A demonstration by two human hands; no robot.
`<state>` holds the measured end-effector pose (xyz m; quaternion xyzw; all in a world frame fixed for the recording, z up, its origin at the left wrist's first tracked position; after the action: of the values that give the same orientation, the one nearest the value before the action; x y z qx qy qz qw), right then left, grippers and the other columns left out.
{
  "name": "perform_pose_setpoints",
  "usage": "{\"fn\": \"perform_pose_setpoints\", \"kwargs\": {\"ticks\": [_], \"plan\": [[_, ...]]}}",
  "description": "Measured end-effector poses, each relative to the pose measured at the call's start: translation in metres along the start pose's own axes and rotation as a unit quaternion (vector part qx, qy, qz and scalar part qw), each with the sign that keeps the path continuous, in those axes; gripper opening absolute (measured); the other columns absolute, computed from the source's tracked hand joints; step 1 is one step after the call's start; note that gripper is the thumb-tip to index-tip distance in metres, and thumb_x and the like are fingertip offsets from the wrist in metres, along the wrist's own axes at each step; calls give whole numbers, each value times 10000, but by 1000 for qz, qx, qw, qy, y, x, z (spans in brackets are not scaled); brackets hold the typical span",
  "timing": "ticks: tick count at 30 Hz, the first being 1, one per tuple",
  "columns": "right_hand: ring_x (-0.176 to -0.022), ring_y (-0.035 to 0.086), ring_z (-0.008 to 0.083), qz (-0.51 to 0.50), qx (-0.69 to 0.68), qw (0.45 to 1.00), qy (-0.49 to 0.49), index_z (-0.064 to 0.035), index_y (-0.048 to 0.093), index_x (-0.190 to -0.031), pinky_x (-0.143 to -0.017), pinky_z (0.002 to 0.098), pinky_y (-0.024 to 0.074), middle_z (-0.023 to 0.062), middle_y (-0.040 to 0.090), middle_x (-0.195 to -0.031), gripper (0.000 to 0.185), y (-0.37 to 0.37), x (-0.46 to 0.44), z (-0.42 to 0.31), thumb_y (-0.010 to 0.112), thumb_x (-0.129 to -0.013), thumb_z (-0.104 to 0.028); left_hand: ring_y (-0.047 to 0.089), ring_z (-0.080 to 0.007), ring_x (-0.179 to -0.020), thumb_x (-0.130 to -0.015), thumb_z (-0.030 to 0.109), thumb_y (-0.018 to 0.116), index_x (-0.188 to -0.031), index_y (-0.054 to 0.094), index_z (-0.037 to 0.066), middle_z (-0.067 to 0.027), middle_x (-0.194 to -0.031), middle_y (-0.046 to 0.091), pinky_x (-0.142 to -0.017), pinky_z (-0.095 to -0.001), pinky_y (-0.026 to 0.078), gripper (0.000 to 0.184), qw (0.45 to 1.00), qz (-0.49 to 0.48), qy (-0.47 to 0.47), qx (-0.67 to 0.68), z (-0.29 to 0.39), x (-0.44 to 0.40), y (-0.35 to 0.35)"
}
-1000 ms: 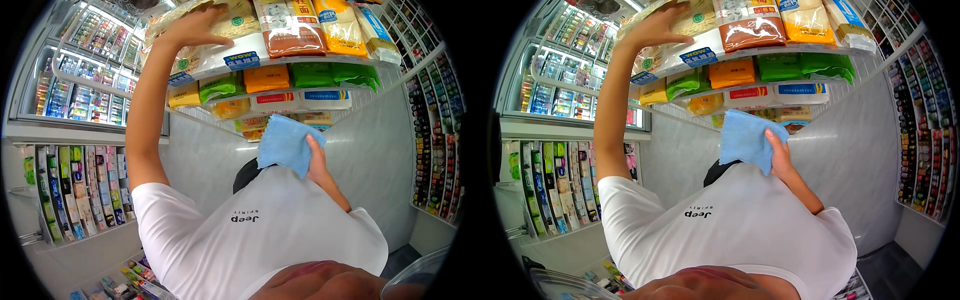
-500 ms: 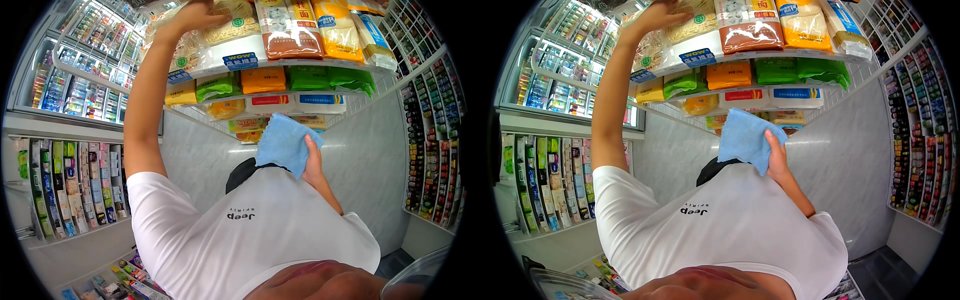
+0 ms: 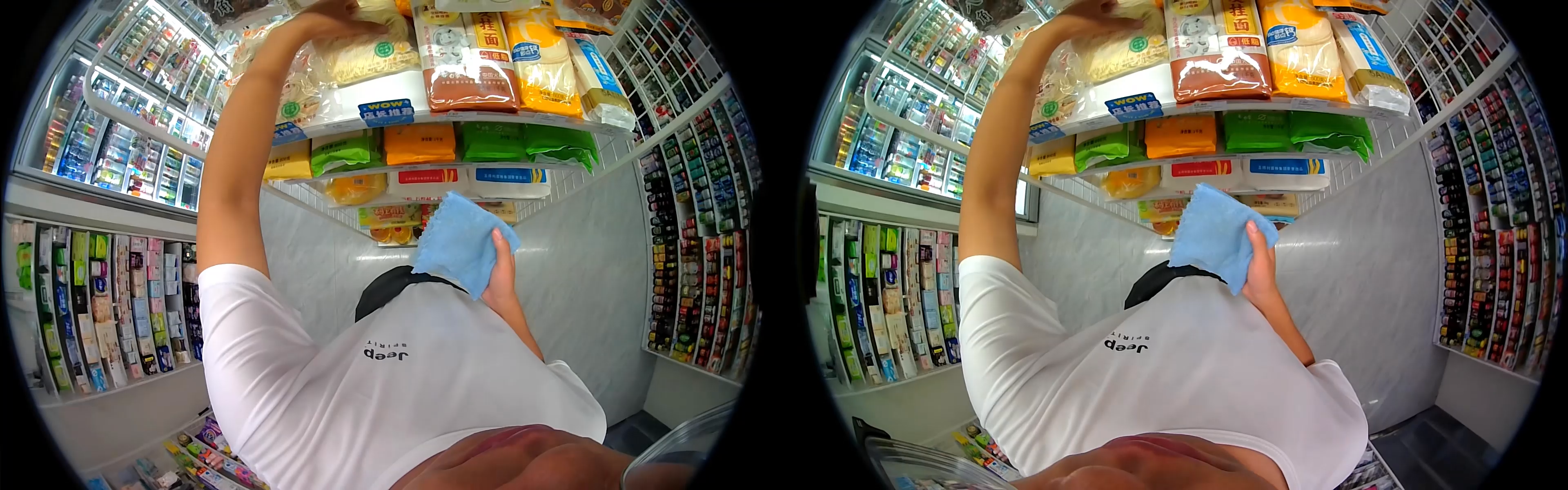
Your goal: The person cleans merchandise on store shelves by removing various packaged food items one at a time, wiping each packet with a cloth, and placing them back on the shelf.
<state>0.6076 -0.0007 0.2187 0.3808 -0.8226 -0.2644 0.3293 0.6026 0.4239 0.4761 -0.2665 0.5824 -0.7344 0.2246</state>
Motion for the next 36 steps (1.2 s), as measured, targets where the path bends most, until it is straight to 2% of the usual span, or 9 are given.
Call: {"fn": "perform_pose_setpoints", "kwargs": {"ticks": [4, 9, 15, 16, 19, 22, 25, 31, 36], "plan": [[-1189, 532, 232, 5, 6, 1000, 2, -22, 437, -1351, -1010, 383, 448, 116, 528, -1303, 498, -1, 0, 0, 540, -974, -331, 465, -273, -1271, -854, 503, 668, -1338, 452, -63, -211, -1368, 494, -1030, -331, 407, 775, 993, 58, 102, 10, 2, 6, -5], [-1177, 541, 235, -4, 5, 1000, 7, -21, 447, -1342, -999, 380, 458, 116, 535, -1291, 484, 5, -2, 1, 539, -977, -326, 472, -302, -1253, -857, 501, 659, -1333, 472, -36, -212, -1353, 504, -1047, -351, 390, 742, 981, 104, 161, 7, 7, 25, -16], [-1174, 553, 242, 4, 26, 1000, 18, -30, 447, -1346, -994, 386, 467, 119, 540, -1295, 496, 6, -5, 6, 539, -974, -345, 481, -338, -1232, -860, 499, 648, -1328, 496, -3, -214, -1335, 516, -1067, -375, 370, 703, 949, 221, 219, -53, 21, 54, -24], [-1175, 560, 249, 4, 37, 999, 15, -37, 444, -1355, -991, 392, 473, 123, 544, -1299, 509, 7, -6, 8, 531, -973, -361, 501, -350, -1210, -851, 508, 655, -1325, 503, 3, -219, -1315, 533, -1050, -387, 389, 708, 934, 253, 237, -88, 29, 64, -28], [-1181, 550, 244, 1, 31, 999, 15, -36, 435, -1354, -990, 390, 473, 121, 536, -1299, 506, 11, -5, 8, 542, -973, -351, 553, -378, -1134, -807, 480, 719, -1307, 533, 32, -221, -1260, 574, -984, -410, 442, 696, 921, 305, 234, -68, 48, 93, -42], [-1188, 538, 241, 5, 25, 1000, 18, -36, 415, -1361, -991, 388, 471, 121, 521, -1306, 511, 11, -4, 10, 551, -973, -340, 586, -380, -1082, -767, 431, 777, -1290, 558, 58, -204, -1203, 616, -931, -418, 475, 679, 873, 373, 314, -19, 59, 117, -52], [-1193, 536, 245, 15, 32, 999, 15, -39, 395, -1373, -991, 389, 473, 126, 509, -1318, 525, 11, -3, 11, 550, -973, -342, 609, -366, -1046, -742, 380, 807, -1264, 584, 66, -181, -1173, 636, -889, -413, 498, 649, 860, 390, 327, -37, 69, 133, -57], [-1186, 540, 242, 29, 34, 999, 17, -44, 403, -1367, -981, 388, 478, 125, 516, -1309, 525, 9, -1, 13, 558, -968, -347, 657, -328, -943, -695, 372, 830, -1166, 664, 98, -138, -1084, 678, -806, -402, 537, 570, 815, 459, 333, -125, 93, 168, -58], [-1170, 549, 237, 39, 29, 999, 1, -47, 420, -1355, -975, 385, 480, 120, 529, -1293, 517, 7, 0, 14, 569, -962, -348, 679, -288, -857, -682, 386, 834, -1016, 705, 108, -111, -995, 699, -747, -396, 550, 452, 725, 524, 401, -199, 95, 197, -45]]}}
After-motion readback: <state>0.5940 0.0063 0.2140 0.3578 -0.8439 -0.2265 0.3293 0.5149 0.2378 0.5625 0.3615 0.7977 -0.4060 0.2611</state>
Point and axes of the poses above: each hand's wrist, its own x-axis away from the middle knuckle, its own y-axis out of the palm, z = x × y, the point moved 10 cm from there along -x, towards the middle knuckle
